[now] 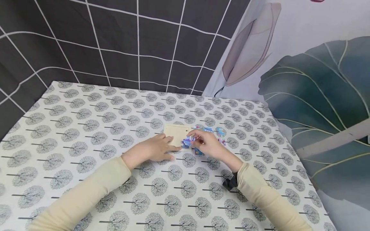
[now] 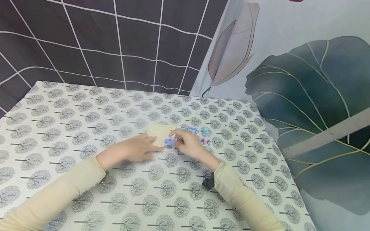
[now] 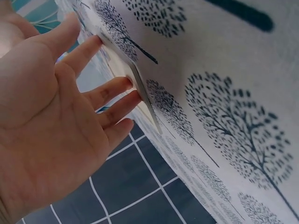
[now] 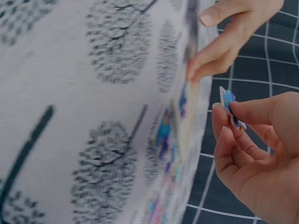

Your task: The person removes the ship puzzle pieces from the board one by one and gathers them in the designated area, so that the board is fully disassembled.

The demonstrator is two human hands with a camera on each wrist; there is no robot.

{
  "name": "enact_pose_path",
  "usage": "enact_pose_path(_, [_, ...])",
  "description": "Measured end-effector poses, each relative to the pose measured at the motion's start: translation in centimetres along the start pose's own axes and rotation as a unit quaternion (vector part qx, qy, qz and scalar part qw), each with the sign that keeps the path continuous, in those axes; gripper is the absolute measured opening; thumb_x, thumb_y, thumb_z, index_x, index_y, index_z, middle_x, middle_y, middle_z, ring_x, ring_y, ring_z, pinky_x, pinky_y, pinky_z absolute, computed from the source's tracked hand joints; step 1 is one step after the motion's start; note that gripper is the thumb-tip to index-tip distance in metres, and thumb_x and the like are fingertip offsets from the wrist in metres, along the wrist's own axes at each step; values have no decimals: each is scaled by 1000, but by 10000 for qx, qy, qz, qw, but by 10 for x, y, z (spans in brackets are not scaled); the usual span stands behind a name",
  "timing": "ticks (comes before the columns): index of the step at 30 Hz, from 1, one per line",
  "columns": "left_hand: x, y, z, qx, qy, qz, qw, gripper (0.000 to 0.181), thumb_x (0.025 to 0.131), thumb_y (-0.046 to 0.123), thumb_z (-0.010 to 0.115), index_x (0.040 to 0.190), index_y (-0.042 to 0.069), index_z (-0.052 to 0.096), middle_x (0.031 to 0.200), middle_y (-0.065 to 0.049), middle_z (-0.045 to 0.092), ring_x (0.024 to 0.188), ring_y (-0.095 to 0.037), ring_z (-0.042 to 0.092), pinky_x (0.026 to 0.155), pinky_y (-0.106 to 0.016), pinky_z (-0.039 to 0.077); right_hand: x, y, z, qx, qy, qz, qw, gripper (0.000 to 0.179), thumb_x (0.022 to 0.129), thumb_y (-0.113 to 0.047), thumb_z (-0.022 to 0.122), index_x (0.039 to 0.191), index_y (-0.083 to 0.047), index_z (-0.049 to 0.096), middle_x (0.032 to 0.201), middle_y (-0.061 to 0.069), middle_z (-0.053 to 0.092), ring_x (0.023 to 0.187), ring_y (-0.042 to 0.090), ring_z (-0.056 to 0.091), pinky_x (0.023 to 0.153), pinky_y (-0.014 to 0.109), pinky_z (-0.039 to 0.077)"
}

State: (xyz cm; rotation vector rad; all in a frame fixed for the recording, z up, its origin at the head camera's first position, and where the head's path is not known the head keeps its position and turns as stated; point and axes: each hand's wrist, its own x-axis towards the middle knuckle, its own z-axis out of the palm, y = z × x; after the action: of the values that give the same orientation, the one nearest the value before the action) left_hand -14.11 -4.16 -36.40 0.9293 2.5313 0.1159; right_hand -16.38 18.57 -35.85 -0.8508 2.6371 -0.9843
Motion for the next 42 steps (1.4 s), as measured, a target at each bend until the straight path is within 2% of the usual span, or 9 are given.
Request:
enact_pose_path(7, [-2,-2,-1,-201,82,148,9997,50,94,48,45,141,31,41,150,-18,27,130,-38,32,114,-50,21,-7,-1,-9,-223,-98,99,9997,29,83,-5,66,111,-10,61,96,12,67,79,20,66,68,26,56])
enact_pose_path(10, [-2,-2,-1,-187,95,148,9997,51,93,48,45,141,31,41,150,-19,26,131,-39,31,114,-50,20,-10,1,-15,-244,-186,-76,9995,29,83,-3,65,111,-6,61,97,14,67,83,24,66,71,28,57])
enact_pose_path(14, [-4,-3,-1,-245,104,122,9996,52,93,48,45,142,31,39,151,-19,24,133,-40,27,115,-51,18,-14,2,-22,-232,-282,-215,9991,29,83,-1,64,112,-5,61,99,12,67,87,25,66,77,31,57])
enact_pose_path(19, [-5,-4,0,-255,130,141,9995,53,93,47,46,143,30,38,152,-19,22,134,-40,25,115,-51,17,-19,9,-25,-288,-353,-153,9988,27,83,0,63,110,-7,61,96,9,67,88,24,64,81,35,56])
enact_pose_path(28, [-6,-2,-1,-182,67,158,9997,54,95,47,44,145,29,34,152,-21,19,138,-44,16,116,-52,10,-36,29,-29,-200,-240,66,9995,27,82,3,62,108,-3,59,96,12,66,89,27,64,81,37,56])
enact_pose_path(32, [-5,-2,-1,-204,15,104,9997,55,94,48,43,145,31,32,153,-19,17,138,-44,14,116,-51,8,-42,35,-30,-174,-223,-6,9996,27,82,3,63,108,-2,59,96,11,67,87,26,65,78,33,56])
enact_pose_path(37, [-4,-3,0,-225,17,117,9997,56,94,49,43,146,31,31,153,-19,17,138,-44,14,116,-51,9,-46,40,-30,-260,-168,-224,9993,27,82,5,61,108,1,58,100,15,67,89,30,65,80,35,56])
enact_pose_path(42, [-4,-4,0,-277,-11,103,9996,56,94,49,44,145,31,33,153,-19,17,138,-45,14,115,-52,9,-50,45,-32,-320,-104,-138,9993,28,80,7,63,106,-2,59,99,13,67,88,28,64,79,36,57])
